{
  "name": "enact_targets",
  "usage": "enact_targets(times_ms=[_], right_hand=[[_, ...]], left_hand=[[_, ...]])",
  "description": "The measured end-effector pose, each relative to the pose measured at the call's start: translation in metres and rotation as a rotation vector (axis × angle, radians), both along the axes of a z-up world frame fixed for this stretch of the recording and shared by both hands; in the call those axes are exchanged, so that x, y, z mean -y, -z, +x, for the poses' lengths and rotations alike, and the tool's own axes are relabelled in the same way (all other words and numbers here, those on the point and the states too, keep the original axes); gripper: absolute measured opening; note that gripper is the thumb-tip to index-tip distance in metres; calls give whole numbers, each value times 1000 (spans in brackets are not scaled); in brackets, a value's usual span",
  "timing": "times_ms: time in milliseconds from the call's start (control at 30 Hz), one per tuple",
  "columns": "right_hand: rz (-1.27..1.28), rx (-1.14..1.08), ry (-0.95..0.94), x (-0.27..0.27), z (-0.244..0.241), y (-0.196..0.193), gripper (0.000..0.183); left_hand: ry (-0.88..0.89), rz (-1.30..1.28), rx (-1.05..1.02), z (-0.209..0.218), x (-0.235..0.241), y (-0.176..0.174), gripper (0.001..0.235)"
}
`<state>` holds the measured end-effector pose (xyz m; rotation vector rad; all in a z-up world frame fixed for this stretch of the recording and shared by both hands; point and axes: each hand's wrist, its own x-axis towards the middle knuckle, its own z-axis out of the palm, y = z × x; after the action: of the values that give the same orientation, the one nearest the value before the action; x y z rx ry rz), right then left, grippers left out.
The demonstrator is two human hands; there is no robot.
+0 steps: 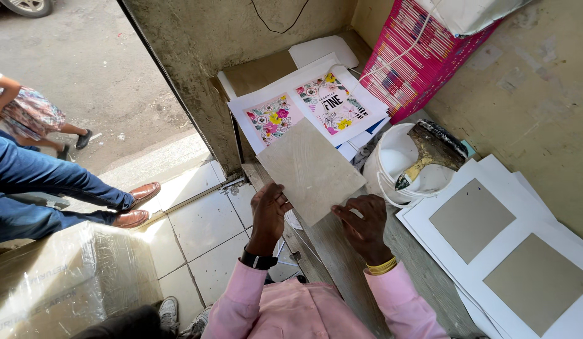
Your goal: The person applies adhesive to a piece of cardboard using a brush, dipping it into a bucket of glue and spreading it across the surface. Afterward, the person places a printed cover sheet over the cardboard, aligning it by hand.
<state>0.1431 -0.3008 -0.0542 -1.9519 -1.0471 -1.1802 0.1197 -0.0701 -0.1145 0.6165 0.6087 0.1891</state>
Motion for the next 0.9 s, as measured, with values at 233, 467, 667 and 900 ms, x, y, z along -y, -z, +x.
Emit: enact_targets(times_ms=[233,467,667,900], right_hand=[[-14,-55,42,0,0,12,22],[151,-67,161,26,34,29,20],[245,6,241,41,39,-7,22],[253,77,378,43,24,-27,31]], left_hand=[[102,-124,-81,-3,7,28,7],[485,114,94,2,-3,-49,29],[601,428,295,31,-17,-4,46],[583,1784,49,106,-125,13,68]])
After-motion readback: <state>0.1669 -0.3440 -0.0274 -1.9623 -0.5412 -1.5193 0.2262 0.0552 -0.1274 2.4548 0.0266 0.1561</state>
